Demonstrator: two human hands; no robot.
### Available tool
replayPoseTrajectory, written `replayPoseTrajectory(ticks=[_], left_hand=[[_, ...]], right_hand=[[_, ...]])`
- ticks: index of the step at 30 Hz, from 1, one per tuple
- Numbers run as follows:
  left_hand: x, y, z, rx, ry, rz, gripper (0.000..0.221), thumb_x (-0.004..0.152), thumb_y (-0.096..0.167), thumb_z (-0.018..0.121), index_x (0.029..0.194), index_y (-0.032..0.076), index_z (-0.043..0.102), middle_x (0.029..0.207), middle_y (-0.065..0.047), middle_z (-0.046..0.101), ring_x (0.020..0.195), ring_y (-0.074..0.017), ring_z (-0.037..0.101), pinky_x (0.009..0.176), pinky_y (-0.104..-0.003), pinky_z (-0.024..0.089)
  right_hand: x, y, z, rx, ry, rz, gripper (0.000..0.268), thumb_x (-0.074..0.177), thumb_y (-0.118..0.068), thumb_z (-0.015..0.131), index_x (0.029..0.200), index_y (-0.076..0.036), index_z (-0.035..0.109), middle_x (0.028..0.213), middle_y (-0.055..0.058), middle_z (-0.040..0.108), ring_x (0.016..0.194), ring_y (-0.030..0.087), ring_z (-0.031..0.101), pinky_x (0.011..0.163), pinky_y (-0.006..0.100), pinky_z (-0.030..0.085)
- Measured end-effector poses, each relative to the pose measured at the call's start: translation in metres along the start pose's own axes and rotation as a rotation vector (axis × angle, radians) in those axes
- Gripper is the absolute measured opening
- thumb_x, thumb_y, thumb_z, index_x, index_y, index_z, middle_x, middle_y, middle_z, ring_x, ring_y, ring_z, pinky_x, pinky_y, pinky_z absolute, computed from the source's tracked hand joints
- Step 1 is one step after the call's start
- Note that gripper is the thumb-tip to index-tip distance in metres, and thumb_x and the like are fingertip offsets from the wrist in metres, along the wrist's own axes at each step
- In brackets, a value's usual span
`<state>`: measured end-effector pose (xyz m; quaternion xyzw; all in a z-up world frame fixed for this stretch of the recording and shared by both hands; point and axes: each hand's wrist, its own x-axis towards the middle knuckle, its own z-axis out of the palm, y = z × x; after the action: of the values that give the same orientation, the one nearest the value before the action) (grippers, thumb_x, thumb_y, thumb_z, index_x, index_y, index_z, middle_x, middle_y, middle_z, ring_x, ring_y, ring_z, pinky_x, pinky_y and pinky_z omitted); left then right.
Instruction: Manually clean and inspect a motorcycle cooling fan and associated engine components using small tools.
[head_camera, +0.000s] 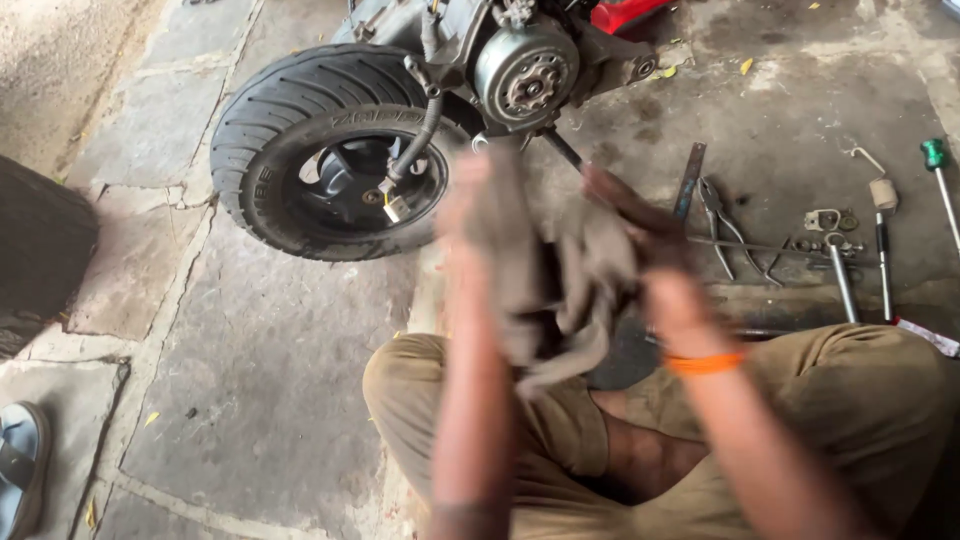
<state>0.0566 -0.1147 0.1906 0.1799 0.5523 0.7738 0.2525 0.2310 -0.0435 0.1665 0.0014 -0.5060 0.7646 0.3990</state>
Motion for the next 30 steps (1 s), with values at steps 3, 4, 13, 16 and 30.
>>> replayPoseTrajectory(ticks=[3, 4, 13, 16, 30], left_hand=[[-0.011, -0.068, 0.029, -0.505, -0.425, -0.060, 0.075, 0.101, 0.048, 0.052, 0.154, -0.004, 0.045, 0.147, -0.012, 0.058, 0.135, -0.0266, 0.055, 0.118, -0.038, 0.039], [-0.023, -0.077, 0.031, -0.515, -0.424, -0.055, 0.075, 0.101, 0.048, 0.052, 0.154, -0.004, 0.045, 0.147, -0.012, 0.058, 0.135, -0.0266, 0.055, 0.118, -0.038, 0.039], [-0.026, -0.067, 0.034, 0.400, -0.621, 0.399, 0.077, 0.094, 0.027, 0.061, 0.161, 0.005, 0.031, 0.160, -0.023, 0.042, 0.147, -0.0368, 0.044, 0.120, -0.052, 0.042], [-0.039, -0.099, 0.036, -0.365, -0.445, 0.060, 0.076, 0.113, 0.048, 0.042, 0.162, -0.010, 0.036, 0.157, -0.035, 0.045, 0.144, -0.0536, 0.045, 0.121, -0.057, 0.040], [-0.037, -0.073, -0.001, 0.248, -0.849, 0.079, 0.098, 0.101, 0.055, 0.053, 0.169, 0.007, 0.001, 0.177, -0.015, 0.000, 0.166, -0.0277, -0.001, 0.132, -0.042, 0.006]], right_hand=[[-0.011, 0.069, 0.027, -0.628, 0.333, -0.389, 0.056, 0.100, -0.006, 0.057, 0.150, 0.008, 0.036, 0.149, 0.025, 0.044, 0.134, 0.030, 0.043, 0.108, 0.039, 0.037], [-0.003, 0.089, -0.013, -0.635, 0.325, -0.391, 0.056, 0.100, -0.006, 0.057, 0.150, 0.008, 0.036, 0.149, 0.025, 0.044, 0.134, 0.030, 0.043, 0.108, 0.039, 0.037], [-0.018, 0.124, -0.042, 0.378, 0.092, 0.052, 0.061, 0.106, -0.039, 0.060, 0.153, -0.003, 0.044, 0.145, 0.016, 0.056, 0.128, 0.024, 0.058, 0.108, 0.035, 0.050], [-0.027, 0.131, -0.024, -0.109, 0.331, 0.050, 0.057, 0.107, -0.036, 0.058, 0.153, -0.004, 0.049, 0.154, 0.011, 0.055, 0.139, 0.020, 0.055, 0.119, 0.031, 0.044], [0.054, 0.145, -0.119, -0.938, 0.353, 0.113, 0.047, 0.109, -0.024, 0.051, 0.154, -0.010, 0.052, 0.151, -0.001, 0.058, 0.133, 0.013, 0.057, 0.112, 0.028, 0.045]])
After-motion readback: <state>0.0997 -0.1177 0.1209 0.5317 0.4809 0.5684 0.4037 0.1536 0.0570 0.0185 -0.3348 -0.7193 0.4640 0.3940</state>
